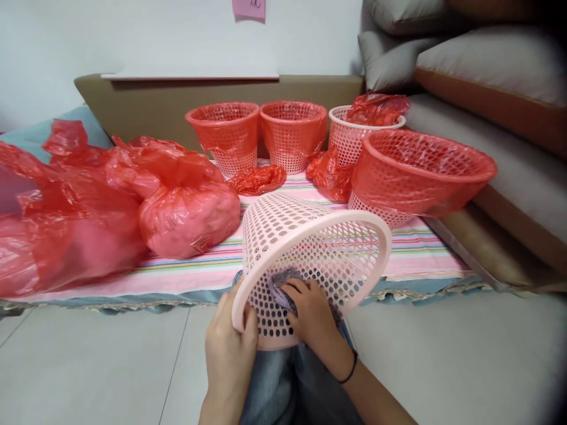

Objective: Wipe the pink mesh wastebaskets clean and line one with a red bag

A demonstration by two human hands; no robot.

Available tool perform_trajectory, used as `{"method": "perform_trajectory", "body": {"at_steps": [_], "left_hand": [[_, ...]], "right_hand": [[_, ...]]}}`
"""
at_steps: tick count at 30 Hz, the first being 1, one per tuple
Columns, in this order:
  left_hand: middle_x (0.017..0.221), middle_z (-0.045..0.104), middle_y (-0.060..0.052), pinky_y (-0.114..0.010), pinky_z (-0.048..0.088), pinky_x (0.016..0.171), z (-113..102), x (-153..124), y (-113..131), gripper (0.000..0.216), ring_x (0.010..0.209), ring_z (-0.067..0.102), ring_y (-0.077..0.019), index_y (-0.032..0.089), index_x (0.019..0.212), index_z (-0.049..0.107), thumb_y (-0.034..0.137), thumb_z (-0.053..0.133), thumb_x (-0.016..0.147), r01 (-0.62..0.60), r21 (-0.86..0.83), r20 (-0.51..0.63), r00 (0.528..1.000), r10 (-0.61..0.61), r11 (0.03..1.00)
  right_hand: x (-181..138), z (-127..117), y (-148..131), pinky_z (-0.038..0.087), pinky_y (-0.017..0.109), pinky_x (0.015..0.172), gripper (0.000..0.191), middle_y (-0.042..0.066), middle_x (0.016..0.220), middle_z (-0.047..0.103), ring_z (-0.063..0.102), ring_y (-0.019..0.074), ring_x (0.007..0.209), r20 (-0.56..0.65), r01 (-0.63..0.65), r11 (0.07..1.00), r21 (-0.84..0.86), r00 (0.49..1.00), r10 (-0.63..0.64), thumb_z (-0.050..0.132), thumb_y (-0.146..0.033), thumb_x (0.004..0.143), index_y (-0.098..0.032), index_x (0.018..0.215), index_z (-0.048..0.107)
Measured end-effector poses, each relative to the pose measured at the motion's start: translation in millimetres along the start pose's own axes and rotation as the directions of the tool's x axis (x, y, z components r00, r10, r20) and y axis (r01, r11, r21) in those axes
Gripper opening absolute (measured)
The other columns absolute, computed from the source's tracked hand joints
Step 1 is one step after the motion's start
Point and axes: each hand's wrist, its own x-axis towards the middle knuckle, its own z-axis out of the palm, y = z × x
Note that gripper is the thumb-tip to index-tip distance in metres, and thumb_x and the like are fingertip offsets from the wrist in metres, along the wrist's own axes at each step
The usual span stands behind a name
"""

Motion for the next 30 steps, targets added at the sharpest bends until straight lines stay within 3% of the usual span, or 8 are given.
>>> {"method": "perform_trajectory", "body": {"at_steps": [4,10,16,20,23,25,28,30], "left_hand": [[0.067,0.057,0.002,-0.025,0.046,0.06,-0.7,1.9,-0.6,0.015,0.059,0.056,-0.0147,0.017,0.087,0.067,0.019,0.052,0.087,-0.035,0.003,-0.002,0.999,0.035,0.999],[0.093,0.069,-0.005,-0.025,0.047,0.068,3.2,2.6,5.2,0.041,0.075,0.063,-0.0168,0.015,0.127,0.063,0.015,0.048,0.089,-0.06,0.031,0.016,0.998,0.06,0.998],[0.098,0.071,-0.005,-0.024,0.047,0.067,5.9,6.1,9.6,0.044,0.077,0.065,-0.0166,0.016,0.13,0.063,0.013,0.049,0.088,-0.042,0.046,-0.001,0.999,0.042,0.998],[0.092,0.07,-0.004,-0.024,0.049,0.068,7.0,6.0,7.0,0.041,0.073,0.064,-0.0162,0.016,0.127,0.064,0.015,0.049,0.089,-0.047,0.025,-0.018,0.999,0.048,0.999],[0.088,0.069,-0.003,-0.025,0.049,0.07,7.3,5.1,4.6,0.039,0.071,0.063,-0.0161,0.015,0.125,0.065,0.018,0.049,0.09,-0.014,0.002,-0.017,1.0,0.014,1.0],[0.084,0.067,-0.002,-0.026,0.049,0.069,7.2,4.5,1.7,0.036,0.066,0.06,-0.016,0.016,0.122,0.066,0.019,0.05,0.089,0.015,-0.003,-0.006,1.0,-0.015,1.0],[0.074,0.063,0.0,-0.027,0.048,0.065,6.0,4.2,-3.9,0.027,0.059,0.056,-0.0162,0.016,0.107,0.069,0.022,0.052,0.088,0.051,0.0,0.02,0.998,-0.051,0.999],[0.071,0.062,0.0,-0.027,0.048,0.064,4.4,4.4,-6.3,0.022,0.059,0.056,-0.0167,0.016,0.098,0.069,0.023,0.052,0.088,0.056,0.0,0.035,0.998,-0.056,0.998]], "right_hand": [[10.3,-17.8,26.8,0.039,0.051,0.094,0.045,0.004,0.143,0.057,0.046,0.0361,0.116,-0.055,-0.104,0.962,-0.253,0.994,0.093,0.052,-0.015,0.087,-0.025,0.128,0.066],[10.6,-12.2,23.7,0.04,0.052,0.095,0.048,0.008,0.141,0.058,0.049,0.0349,0.108,-0.097,-0.173,0.96,-0.22,0.983,0.155,0.057,-0.021,0.084,-0.021,0.131,0.065],[-0.3,7.2,-9.3,0.04,0.048,0.104,0.058,0.008,0.134,0.064,0.054,0.0312,0.111,-0.059,-0.038,0.972,0.233,0.997,0.054,0.06,-0.016,0.072,-0.017,0.13,0.066],[-2.3,4.5,-17.7,0.046,0.042,0.102,0.057,0.007,0.122,0.07,0.062,0.0264,0.111,0.007,-0.068,0.706,0.705,0.996,0.089,0.059,-0.019,0.068,-0.019,0.124,0.068],[-3.5,1.6,-22.2,0.049,0.038,0.101,0.056,0.003,0.123,0.07,0.063,0.0235,0.112,0.059,-0.101,0.526,0.844,0.994,0.097,0.059,-0.022,0.067,-0.022,0.123,0.068],[-4.7,2.9,-24.7,0.047,0.038,0.104,0.056,0.003,0.125,0.069,0.062,0.0233,0.115,0.0,-0.037,0.558,0.829,0.998,0.065,0.059,-0.02,0.067,-0.022,0.122,0.068],[-6.5,7.3,-23.5,0.043,0.042,0.109,0.059,0.006,0.131,0.066,0.058,0.0256,0.118,-0.104,0.094,0.764,0.639,0.994,-0.035,0.059,-0.014,0.067,-0.019,0.125,0.067],[-6.8,8.5,-17.8,0.042,0.045,0.107,0.062,0.007,0.135,0.063,0.055,0.0279,0.115,-0.089,0.083,0.901,0.426,0.995,-0.05,0.059,-0.012,0.069,-0.019,0.13,0.066]]}}
